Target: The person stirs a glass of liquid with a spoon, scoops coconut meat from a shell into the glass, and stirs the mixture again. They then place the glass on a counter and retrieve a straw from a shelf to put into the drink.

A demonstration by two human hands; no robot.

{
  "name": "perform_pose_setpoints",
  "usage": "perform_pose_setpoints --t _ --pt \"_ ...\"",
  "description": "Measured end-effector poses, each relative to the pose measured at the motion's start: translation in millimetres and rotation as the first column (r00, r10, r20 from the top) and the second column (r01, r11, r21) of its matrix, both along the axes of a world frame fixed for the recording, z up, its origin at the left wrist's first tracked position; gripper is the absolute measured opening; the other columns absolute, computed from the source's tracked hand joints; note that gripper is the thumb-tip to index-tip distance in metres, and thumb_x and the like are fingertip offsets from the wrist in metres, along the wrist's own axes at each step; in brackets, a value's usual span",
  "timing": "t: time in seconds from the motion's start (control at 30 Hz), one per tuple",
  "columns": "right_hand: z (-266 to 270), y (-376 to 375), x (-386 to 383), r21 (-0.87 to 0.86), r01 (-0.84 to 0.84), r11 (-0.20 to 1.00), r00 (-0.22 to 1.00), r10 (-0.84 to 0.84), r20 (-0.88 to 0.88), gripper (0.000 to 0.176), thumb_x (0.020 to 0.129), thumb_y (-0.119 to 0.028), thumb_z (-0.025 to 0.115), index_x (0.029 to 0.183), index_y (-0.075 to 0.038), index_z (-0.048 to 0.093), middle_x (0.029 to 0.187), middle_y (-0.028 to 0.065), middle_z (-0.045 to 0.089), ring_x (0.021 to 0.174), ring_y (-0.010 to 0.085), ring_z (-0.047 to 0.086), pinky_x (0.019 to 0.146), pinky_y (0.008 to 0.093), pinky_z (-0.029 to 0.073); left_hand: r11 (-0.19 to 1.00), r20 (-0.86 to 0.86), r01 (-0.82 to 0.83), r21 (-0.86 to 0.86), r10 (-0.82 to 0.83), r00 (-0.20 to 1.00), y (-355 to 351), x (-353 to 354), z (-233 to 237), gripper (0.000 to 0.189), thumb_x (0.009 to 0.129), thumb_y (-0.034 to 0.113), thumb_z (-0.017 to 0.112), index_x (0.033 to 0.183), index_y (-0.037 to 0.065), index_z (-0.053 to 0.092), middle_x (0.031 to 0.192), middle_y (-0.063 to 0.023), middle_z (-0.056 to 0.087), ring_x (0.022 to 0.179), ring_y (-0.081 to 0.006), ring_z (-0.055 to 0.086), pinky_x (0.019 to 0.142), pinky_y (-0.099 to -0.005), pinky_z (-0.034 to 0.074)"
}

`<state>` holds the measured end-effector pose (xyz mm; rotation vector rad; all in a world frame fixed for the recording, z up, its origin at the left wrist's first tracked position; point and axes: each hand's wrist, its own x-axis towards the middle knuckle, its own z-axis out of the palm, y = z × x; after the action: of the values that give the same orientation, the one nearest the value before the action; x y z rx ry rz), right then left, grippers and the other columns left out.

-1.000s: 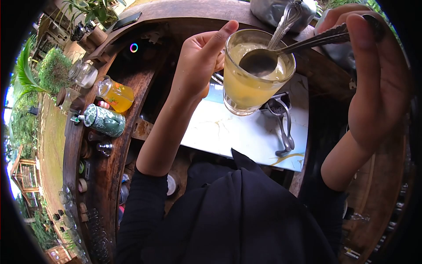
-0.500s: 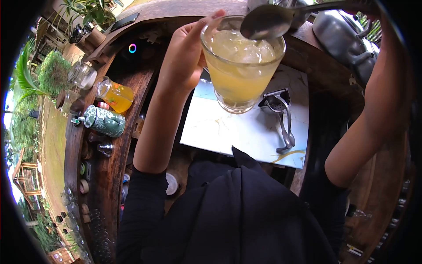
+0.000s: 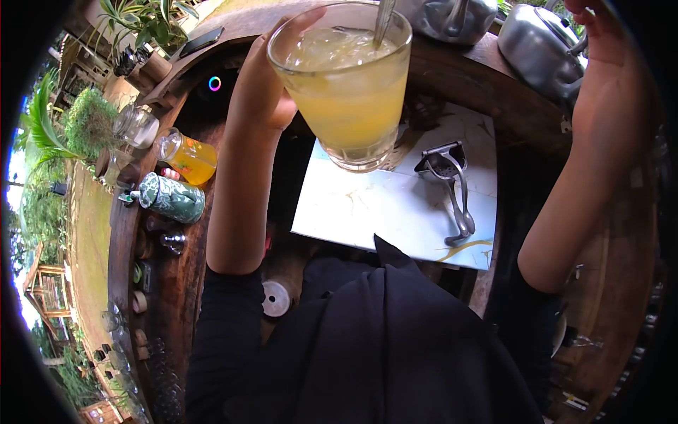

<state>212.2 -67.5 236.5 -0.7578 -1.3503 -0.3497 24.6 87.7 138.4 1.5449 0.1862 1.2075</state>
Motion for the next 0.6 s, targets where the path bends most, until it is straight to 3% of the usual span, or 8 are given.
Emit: perform_pose_setpoints --t 0.03,0.17,0.23,0.37,0.43,0.47,0.5,0.6 --pt "-1.5 0.4 -2.4 0.012 -0.006 1.0 1.0 0.006 -0.018 0.022 0.089 -0.022 0.053 0.104 -0.007 0.059 0.09 0.004 0.058 0.079 0.0114 0.053 0.078 0.027 0.044 0.977 0.108 0.068 -0.201 -0.047 0.993 -8.3 3.1 7.0 0.02 0.083 0.018 0.061 0.097 0.004 0.062 0.089 -0.0049 0.061 0.083 -0.0139 0.061 0.072 -0.026 0.05" --pt "-8.4 3.2 -0.1 0.055 -0.004 0.999 0.997 0.008 -0.075 0.022 0.088 -0.022 0.054 0.104 -0.007 0.059 0.089 0.0037 0.058 0.079 0.0111 0.053 0.078 0.0268 0.044 0.984 0.101 0.173 -0.036 -0.169 0.98 10.0 -5.6 -5.3 0.018 0.081 0.015 0.061 0.096 0.004 0.061 0.091 -0.0052 0.059 0.086 -0.0172 0.06 0.074 -0.0288 0.05" --pt "-9.1 2.3 29.5 -0.085 -0.072 0.994 0.997 0.07 -0.032 0.021 0.089 -0.02 0.052 0.102 -0.005 0.058 0.083 0.0021 0.056 0.072 0.01 0.053 0.073 0.025 0.044 0.875 0.047 0.159 -0.456 -0.155 0.987 12.4 -8.9 -1.3 0.017 0.08 0.015 0.062 0.093 0.003 0.061 0.088 -0.0052 0.059 0.084 -0.0156 0.06 0.073 -0.0276 0.049" --pt "-13.2 8.6 -3.8 0.065 -0.12 0.991 0.957 0.132 -0.258 0.019 0.088 -0.02 0.053 0.098 -0.004 0.058 0.078 0.0015 0.056 0.068 0.0083 0.051 0.067 0.0229 0.043 0.968 -0.087 0.204 -0.145 -0.218 0.972 30.8 -17.9 -20.6 0.016 0.079 0.015 0.062 0.09 0.004 0.06 0.088 -0.0053 0.059 0.082 -0.0134 0.06 0.071 -0.0264 0.049" --pt "-24.4 14.4 9.8 -0.023 0.151 0.988 0.946 -0.151 -0.287 0.019 0.089 -0.019 0.052 0.098 -0.002 0.057 0.077 0.0016 0.056 0.067 0.0077 0.051 0.065 0.0219 0.042 0.972 -0.104 0.199 -0.124 -0.212 0.972 30.2 -19.7 -23.2 0.018 0.078 0.017 0.064 0.09 0.005 0.06 0.085 -0.0043 0.059 0.077 -0.0102 0.059 0.067 -0.0241 0.049" --pt "-21.1 -5.5 27.6 -0.213 -0.284 0.935 0.955 0.295 0.024 0.022 0.09 -0.018 0.05 0.101 0.0 0.056 0.078 0.002 0.056 0.069 0.0072 0.051 0.065 0.0197 0.042 0.862 -0.065 0.247 -0.443 -0.306 0.95 23.4 -20.0 -9.0 0.02 0.077 0.018 0.066 0.091 0.004 0.06 0.078 -0.0031 0.06 0.069 -0.0089 0.059 0.063 -0.0219 0.049" --pt "-22.2 -6.4 36.5 -0.213 -0.284 0.935 0.955 0.296 0.025 0.022 0.09 -0.018 0.05 0.101 0.0 0.056 0.078 0.002 0.056 0.069 0.0072 0.051 0.065 0.0197 0.042 0.862 -0.064 0.247 -0.443 -0.305 0.95 12.5 -17.3 -11.5 0.02 0.077 0.018 0.066 0.091 0.004 0.06 0.078 -0.0031 0.06 0.069 -0.0089 0.059 0.063 -0.0219 0.049" --pt "-28.3 0.8 47.3 -0.254 -0.225 0.941 0.974 0.219 -0.053 0.028 0.095 -0.019 0.038 0.094 0.002 0.057 0.084 0.0115 0.06 0.08 0.0185 0.054 0.079 0.0313 0.039 0.982 -0.095 -0.125 -0.14 0.112 0.989 -6.7 -11.5 -17.4 0.017 0.075 0.016 0.067 0.085 0.003 0.062 0.071 -0.0028 0.061 0.061 -0.0072 0.058 0.056 -0.0194 0.049"
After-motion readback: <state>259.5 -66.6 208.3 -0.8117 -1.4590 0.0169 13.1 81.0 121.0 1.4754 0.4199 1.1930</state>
